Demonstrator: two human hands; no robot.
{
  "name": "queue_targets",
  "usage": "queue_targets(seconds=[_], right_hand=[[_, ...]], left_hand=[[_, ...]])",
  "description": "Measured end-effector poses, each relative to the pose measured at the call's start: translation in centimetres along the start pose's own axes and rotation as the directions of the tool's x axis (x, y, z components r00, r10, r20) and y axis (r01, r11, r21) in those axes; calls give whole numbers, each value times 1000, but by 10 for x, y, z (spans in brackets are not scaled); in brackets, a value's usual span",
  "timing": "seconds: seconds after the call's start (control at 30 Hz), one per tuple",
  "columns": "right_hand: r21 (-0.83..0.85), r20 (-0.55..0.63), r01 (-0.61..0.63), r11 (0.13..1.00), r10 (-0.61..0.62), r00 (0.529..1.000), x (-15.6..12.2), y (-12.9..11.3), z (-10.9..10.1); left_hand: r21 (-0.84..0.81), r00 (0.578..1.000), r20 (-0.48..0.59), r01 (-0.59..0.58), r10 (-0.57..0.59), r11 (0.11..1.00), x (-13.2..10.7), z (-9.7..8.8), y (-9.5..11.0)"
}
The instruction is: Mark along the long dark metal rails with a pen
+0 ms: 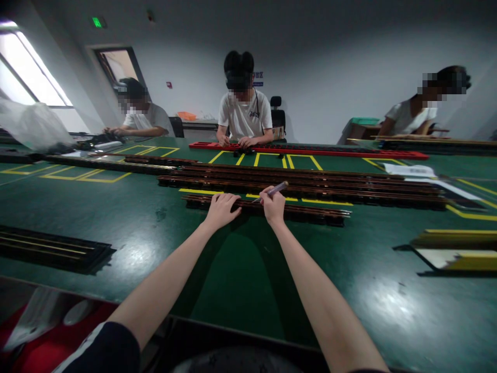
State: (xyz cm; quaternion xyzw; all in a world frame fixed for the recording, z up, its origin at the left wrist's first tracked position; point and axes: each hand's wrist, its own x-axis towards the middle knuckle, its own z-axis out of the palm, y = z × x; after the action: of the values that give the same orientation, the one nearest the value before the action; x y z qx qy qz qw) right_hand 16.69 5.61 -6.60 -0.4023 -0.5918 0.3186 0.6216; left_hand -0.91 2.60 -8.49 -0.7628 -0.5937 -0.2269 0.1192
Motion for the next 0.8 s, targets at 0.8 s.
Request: queue_targets(seconds=[0.8], right_hand=[[-65,8,11,998,-11,1000,1,4,-1]], left_hand=[[-14,1000,5,3,-3,1000,-2,-4,1]])
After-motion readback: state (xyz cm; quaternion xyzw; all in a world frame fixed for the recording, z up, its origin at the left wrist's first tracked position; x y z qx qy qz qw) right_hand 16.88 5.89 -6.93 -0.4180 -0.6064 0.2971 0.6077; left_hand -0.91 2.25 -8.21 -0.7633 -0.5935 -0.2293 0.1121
